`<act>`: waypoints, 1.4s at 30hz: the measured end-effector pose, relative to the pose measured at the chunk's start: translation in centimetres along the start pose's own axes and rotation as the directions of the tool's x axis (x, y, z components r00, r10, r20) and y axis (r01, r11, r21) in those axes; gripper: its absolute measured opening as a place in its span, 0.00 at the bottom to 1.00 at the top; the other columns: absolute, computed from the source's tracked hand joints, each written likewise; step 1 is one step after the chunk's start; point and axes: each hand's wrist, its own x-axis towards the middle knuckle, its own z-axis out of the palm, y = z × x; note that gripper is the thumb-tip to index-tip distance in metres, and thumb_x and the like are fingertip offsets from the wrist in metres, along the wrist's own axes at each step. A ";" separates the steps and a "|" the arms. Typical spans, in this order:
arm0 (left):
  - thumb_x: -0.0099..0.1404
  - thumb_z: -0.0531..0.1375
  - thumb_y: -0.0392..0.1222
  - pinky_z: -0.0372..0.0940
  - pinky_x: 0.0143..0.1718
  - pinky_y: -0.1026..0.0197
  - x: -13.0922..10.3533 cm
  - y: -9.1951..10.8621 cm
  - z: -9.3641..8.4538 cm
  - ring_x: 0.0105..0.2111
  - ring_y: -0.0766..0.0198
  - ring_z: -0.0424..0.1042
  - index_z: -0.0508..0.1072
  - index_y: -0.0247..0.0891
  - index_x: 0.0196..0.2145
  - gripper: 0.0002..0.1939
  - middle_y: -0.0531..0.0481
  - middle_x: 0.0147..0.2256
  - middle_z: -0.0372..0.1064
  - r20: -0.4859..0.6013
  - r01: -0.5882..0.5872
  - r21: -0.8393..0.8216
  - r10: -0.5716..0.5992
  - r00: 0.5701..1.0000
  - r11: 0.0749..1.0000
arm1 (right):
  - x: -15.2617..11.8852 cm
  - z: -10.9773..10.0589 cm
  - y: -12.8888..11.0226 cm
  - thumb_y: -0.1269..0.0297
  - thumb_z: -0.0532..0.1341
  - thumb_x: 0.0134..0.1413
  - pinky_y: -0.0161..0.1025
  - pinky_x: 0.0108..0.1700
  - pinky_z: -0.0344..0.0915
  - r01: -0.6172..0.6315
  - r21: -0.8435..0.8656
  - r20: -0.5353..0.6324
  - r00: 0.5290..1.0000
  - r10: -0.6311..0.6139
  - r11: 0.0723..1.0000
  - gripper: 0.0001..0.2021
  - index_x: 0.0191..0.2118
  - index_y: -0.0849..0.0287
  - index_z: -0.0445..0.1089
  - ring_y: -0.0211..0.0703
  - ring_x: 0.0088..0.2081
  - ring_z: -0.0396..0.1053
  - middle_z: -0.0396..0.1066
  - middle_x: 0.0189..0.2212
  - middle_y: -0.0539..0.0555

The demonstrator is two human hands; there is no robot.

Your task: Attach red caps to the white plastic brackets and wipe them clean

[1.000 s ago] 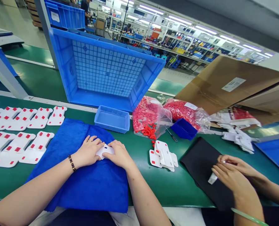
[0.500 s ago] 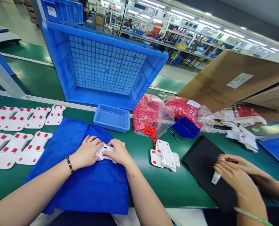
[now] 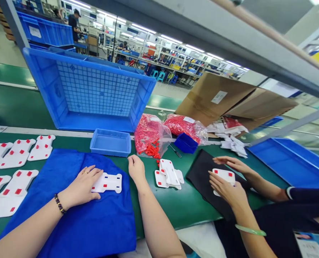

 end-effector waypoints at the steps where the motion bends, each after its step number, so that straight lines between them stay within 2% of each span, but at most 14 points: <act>1: 0.45 0.63 0.51 0.41 0.59 0.47 0.1 -0.2 0.0 0.59 0.48 0.46 0.56 0.42 0.56 0.41 0.46 0.56 0.57 0.004 -0.001 0.000 0.001 1.000 1.000 | 0.4 -0.3 0.7 0.62 0.46 0.55 0.35 0.34 0.58 -0.031 -0.045 -0.048 0.998 0.029 0.998 0.14 0.31 0.57 0.68 0.41 0.31 0.65 0.69 0.28 0.51; 4: 0.46 0.62 0.49 0.43 0.58 0.49 0.3 -0.5 0.0 0.59 0.49 0.47 0.57 0.42 0.56 0.39 0.46 0.56 0.57 0.004 -0.008 -0.002 0.008 1.000 1.000 | 1.6 -1.3 3.0 0.66 0.45 0.54 0.38 0.40 0.59 -0.141 -0.153 -0.195 0.975 0.111 0.978 0.15 0.36 0.59 0.68 0.44 0.37 0.66 0.69 0.34 0.56; 6: 0.47 0.62 0.48 0.45 0.58 0.51 0.3 -0.5 -0.1 0.58 0.50 0.49 0.56 0.40 0.56 0.38 0.44 0.56 0.56 -0.002 -0.018 -0.008 0.018 1.000 1.000 | 2.2 -1.6 4.3 0.68 0.45 0.53 0.40 0.43 0.58 -0.187 -0.183 -0.247 0.959 0.140 0.965 0.16 0.38 0.61 0.69 0.46 0.40 0.65 0.68 0.37 0.59; 12: 0.52 0.57 0.42 0.54 0.52 0.53 -0.1 0.4 -1.2 0.51 0.53 0.60 0.61 0.41 0.50 0.26 0.44 0.49 0.63 -0.067 -0.099 -0.057 0.095 0.993 0.993 | 4.1 -0.3 5.6 0.65 0.52 0.50 0.38 0.40 0.60 -0.182 -0.271 -0.217 0.968 0.124 0.945 0.12 0.37 0.59 0.70 0.44 0.38 0.65 0.66 0.36 0.56; 15: 0.55 0.53 0.41 0.59 0.44 0.56 -0.3 1.0 -1.9 0.42 0.56 0.65 0.64 0.40 0.45 0.18 0.45 0.41 0.67 -0.096 -0.102 -0.080 0.095 0.991 0.992 | 4.9 0.4 5.6 0.63 0.54 0.50 0.37 0.39 0.60 -0.186 -0.320 -0.212 0.970 0.122 0.929 0.11 0.36 0.60 0.70 0.45 0.38 0.65 0.66 0.36 0.57; 18: 0.62 0.47 0.42 0.59 0.39 0.59 0.0 1.1 -2.2 0.37 0.59 0.67 0.65 0.40 0.38 0.11 0.47 0.35 0.68 -0.138 -0.093 -0.112 0.077 0.987 0.989 | 5.3 0.5 5.8 0.62 0.55 0.50 0.37 0.39 0.59 -0.189 -0.351 -0.203 0.972 0.123 0.917 0.10 0.35 0.60 0.71 0.45 0.39 0.65 0.66 0.34 0.58; 20: 0.65 0.42 0.43 0.58 0.35 0.61 0.3 0.9 -2.1 0.33 0.61 0.68 0.65 0.41 0.34 0.13 0.49 0.32 0.69 -0.167 -0.045 -0.151 0.019 0.986 0.987 | 5.4 0.4 5.9 0.61 0.56 0.49 0.37 0.38 0.59 -0.184 -0.359 -0.190 0.974 0.122 0.915 0.10 0.34 0.59 0.72 0.45 0.39 0.65 0.67 0.34 0.57; 24: 0.66 0.40 0.47 0.56 0.27 0.63 0.9 0.0 -1.6 0.26 0.63 0.67 0.62 0.41 0.29 0.16 0.52 0.25 0.66 -0.182 0.121 -0.295 -0.180 0.967 0.948 | 5.3 0.1 6.2 0.61 0.56 0.49 0.37 0.36 0.60 -0.184 -0.341 -0.180 0.975 0.128 0.922 0.11 0.34 0.57 0.73 0.45 0.37 0.67 0.69 0.33 0.57; 31: 0.65 0.41 0.49 0.58 0.30 0.63 1.2 -0.7 -1.2 0.30 0.62 0.68 0.63 0.41 0.30 0.16 0.52 0.28 0.68 -0.218 0.199 -0.524 -0.357 0.909 0.828 | 4.1 -1.5 6.5 0.61 0.53 0.50 0.40 0.35 0.62 -0.205 -0.207 -0.245 0.958 0.152 0.957 0.12 0.34 0.56 0.73 0.47 0.32 0.70 0.73 0.28 0.56; 34: 0.64 0.41 0.50 0.58 0.30 0.63 1.2 -0.9 -1.2 0.29 0.62 0.68 0.64 0.41 0.30 0.17 0.52 0.27 0.68 -0.210 0.212 -0.555 -0.382 0.900 0.805 | 3.5 -2.3 5.9 0.57 0.50 0.52 0.41 0.39 0.64 -0.154 -0.129 -0.276 0.954 0.113 0.980 0.17 0.38 0.59 0.72 0.47 0.35 0.70 0.74 0.33 0.57; 37: 0.62 0.44 0.53 0.57 0.28 0.63 1.3 -1.2 -1.0 0.27 0.63 0.68 0.65 0.40 0.29 0.17 0.53 0.26 0.69 -0.201 0.232 -0.555 -0.400 0.894 0.799 | 3.3 -2.6 4.1 0.55 0.50 0.53 0.40 0.41 0.64 -0.062 -0.001 -0.279 0.958 0.059 0.998 0.19 0.41 0.62 0.71 0.47 0.38 0.70 0.74 0.36 0.58; 40: 0.61 0.48 0.53 0.56 0.27 0.64 1.2 -1.4 -0.9 0.28 0.62 0.68 0.65 0.40 0.29 0.15 0.52 0.26 0.69 -0.180 0.263 -0.538 -0.414 0.892 0.801 | 4.2 -2.1 1.2 0.57 0.51 0.53 0.39 0.41 0.63 0.069 0.037 -0.122 0.990 -0.064 0.997 0.18 0.40 0.62 0.72 0.45 0.37 0.69 0.74 0.35 0.57; 42: 0.61 0.48 0.50 0.56 0.28 0.64 1.2 -1.4 -0.9 0.29 0.62 0.69 0.65 0.40 0.30 0.13 0.52 0.27 0.70 -0.181 0.267 -0.532 -0.416 0.891 0.803 | 5.3 -1.6 -0.7 0.59 0.52 0.53 0.38 0.42 0.62 0.150 -0.010 0.009 0.989 -0.150 0.989 0.15 0.38 0.58 0.73 0.43 0.37 0.68 0.73 0.34 0.54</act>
